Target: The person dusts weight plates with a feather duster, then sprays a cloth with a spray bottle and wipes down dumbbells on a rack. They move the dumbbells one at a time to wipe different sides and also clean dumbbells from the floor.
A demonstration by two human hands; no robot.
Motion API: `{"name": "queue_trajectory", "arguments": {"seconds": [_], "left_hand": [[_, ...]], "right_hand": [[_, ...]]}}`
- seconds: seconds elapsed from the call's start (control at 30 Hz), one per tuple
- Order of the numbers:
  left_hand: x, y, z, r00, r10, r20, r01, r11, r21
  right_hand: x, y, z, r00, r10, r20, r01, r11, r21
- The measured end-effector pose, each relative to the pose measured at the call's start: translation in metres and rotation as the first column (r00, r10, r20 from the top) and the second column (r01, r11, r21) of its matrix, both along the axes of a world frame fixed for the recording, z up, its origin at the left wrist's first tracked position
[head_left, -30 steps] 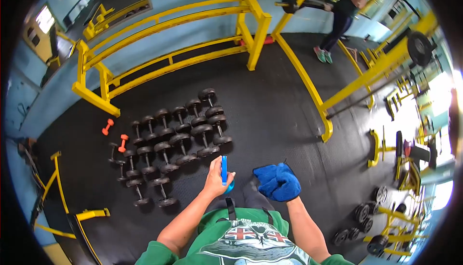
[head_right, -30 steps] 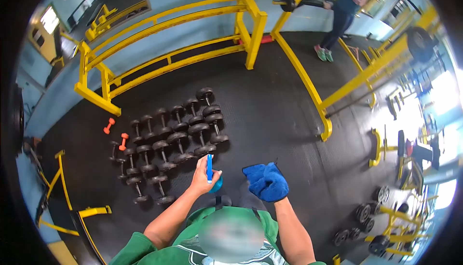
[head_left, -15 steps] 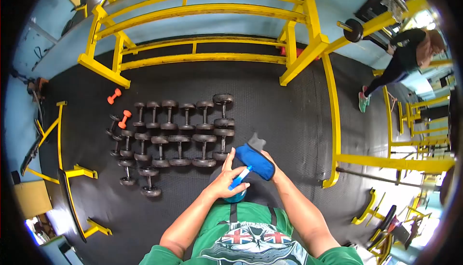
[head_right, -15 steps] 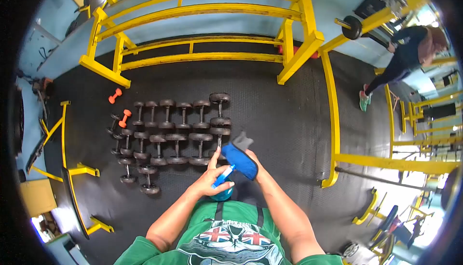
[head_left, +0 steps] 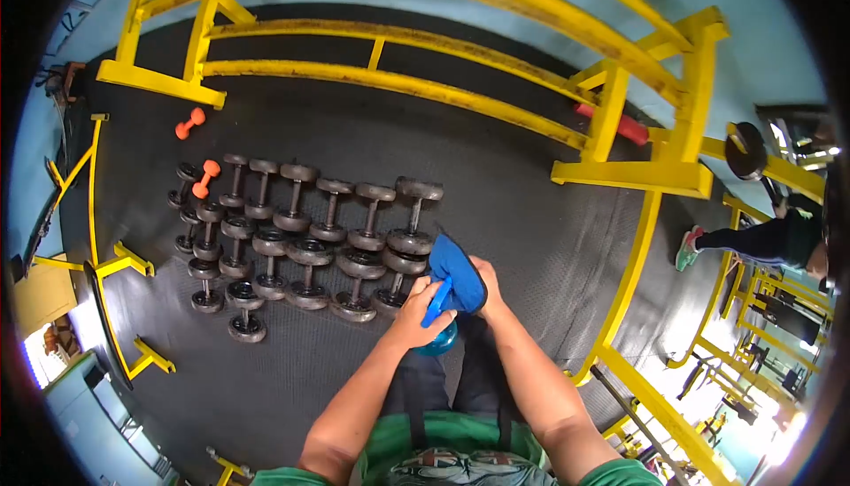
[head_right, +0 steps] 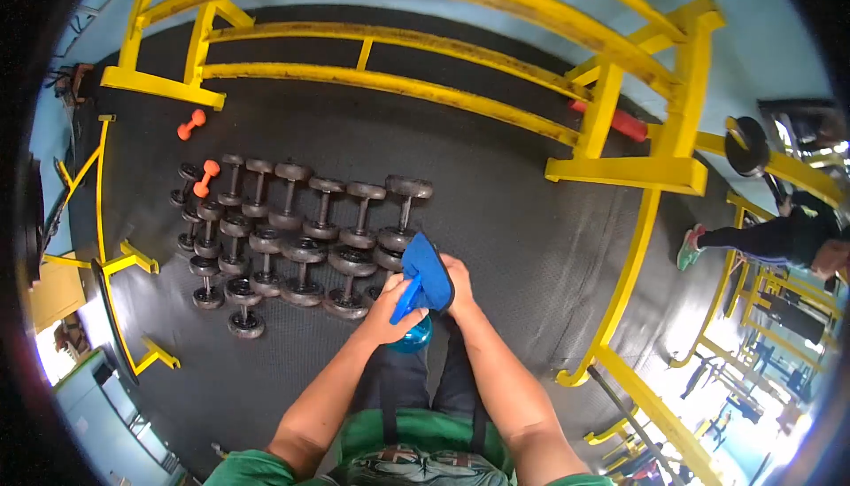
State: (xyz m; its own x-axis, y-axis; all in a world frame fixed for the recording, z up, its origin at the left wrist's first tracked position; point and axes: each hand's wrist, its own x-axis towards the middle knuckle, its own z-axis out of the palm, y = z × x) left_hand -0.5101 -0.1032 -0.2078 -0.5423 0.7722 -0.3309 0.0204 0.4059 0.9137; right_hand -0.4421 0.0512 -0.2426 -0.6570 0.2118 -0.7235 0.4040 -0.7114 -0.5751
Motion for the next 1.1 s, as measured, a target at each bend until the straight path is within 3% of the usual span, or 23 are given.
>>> {"name": "queue_trajectory", "arguments": {"seconds": [0.03, 0.07, 0.1, 0.13, 0.17, 0.27, 0.3, 0.37, 0.43, 0.47, 0.53, 0.57, 0.63, 0.73, 0.8, 0.87, 0.97, 1.1], "left_hand": [[-0.002, 0.004, -0.018, 0.999, 0.039, -0.034, -0.039, 0.999, -0.002], [-0.007, 0.009, -0.036, 0.999, 0.045, -0.015, -0.045, 0.999, -0.022], [-0.013, 0.015, -0.052, 0.996, 0.089, -0.005, -0.089, 0.996, -0.025], [-0.016, 0.017, -0.069, 0.991, 0.132, 0.009, -0.132, 0.991, -0.032], [-0.019, 0.020, -0.084, 0.983, 0.176, 0.045, -0.171, 0.979, -0.110], [-0.020, 0.024, -0.141, 0.951, 0.308, 0.002, -0.302, 0.933, -0.197], [-0.019, 0.023, -0.161, 0.920, 0.389, 0.051, -0.380, 0.917, -0.124], [-0.012, 0.030, -0.185, 0.887, 0.453, 0.090, -0.427, 0.879, -0.212], [-0.009, 0.033, -0.193, 0.868, 0.487, 0.101, -0.438, 0.844, -0.309], [-0.007, 0.034, -0.191, 0.859, 0.498, 0.118, -0.438, 0.835, -0.333], [-0.011, 0.040, -0.192, 0.876, 0.480, 0.046, -0.448, 0.845, -0.292], [-0.004, 0.038, -0.192, 0.816, 0.563, 0.134, -0.503, 0.805, -0.315], [0.003, 0.033, -0.188, 0.807, 0.578, 0.121, -0.511, 0.786, -0.347], [-0.001, 0.030, -0.171, 0.793, 0.600, 0.103, -0.514, 0.751, -0.414], [-0.002, 0.027, -0.163, 0.791, 0.602, 0.109, -0.496, 0.735, -0.462], [0.001, 0.021, -0.161, 0.778, 0.622, 0.081, -0.509, 0.702, -0.499], [0.008, 0.011, -0.158, 0.710, 0.696, 0.108, -0.557, 0.648, -0.520], [0.016, 0.000, -0.154, 0.645, 0.756, 0.113, -0.614, 0.600, -0.513]], "right_hand": [[-0.013, 0.013, -0.014, 0.981, 0.144, 0.131, -0.172, 0.956, 0.237], [-0.024, 0.025, -0.031, 0.924, 0.252, 0.287, -0.360, 0.828, 0.430], [-0.025, 0.033, -0.078, 0.980, 0.049, 0.191, -0.081, 0.983, 0.166], [-0.024, 0.037, -0.125, 0.967, -0.189, 0.172, 0.213, 0.968, -0.130], [-0.035, 0.046, -0.148, 0.956, -0.062, 0.287, 0.063, 0.998, 0.006], [-0.043, 0.054, -0.277, 0.931, -0.080, 0.355, 0.115, 0.990, -0.081], [-0.055, 0.049, -0.307, 0.920, -0.109, 0.375, 0.148, 0.986, -0.078], [-0.077, 0.037, -0.345, 0.808, 0.204, 0.552, -0.324, 0.937, 0.129], [-0.074, 0.016, -0.398, 0.841, 0.148, 0.520, -0.261, 0.953, 0.152], [-0.075, 0.004, -0.408, 0.825, 0.165, 0.541, -0.276, 0.952, 0.131], [-0.091, -0.011, -0.420, 0.805, 0.049, 0.591, -0.137, 0.985, 0.106], [-0.091, -0.012, -0.433, 0.800, 0.055, 0.597, -0.142, 0.985, 0.101], [-0.086, -0.023, -0.450, 0.841, -0.042, 0.540, -0.013, 0.995, 0.097], [-0.100, -0.016, -0.437, 0.854, -0.040, 0.518, 0.048, 0.999, -0.001], [-0.101, -0.021, -0.457, 0.895, -0.022, 0.446, 0.021, 1.000, 0.007], [-0.109, -0.026, -0.463, 0.894, 0.074, 0.441, 0.053, 0.962, -0.268], [-0.108, -0.019, -0.466, 0.955, 0.062, 0.291, 0.057, 0.922, -0.383], [-0.109, -0.020, -0.461, 0.885, 0.130, 0.446, 0.015, 0.951, -0.308]]}}
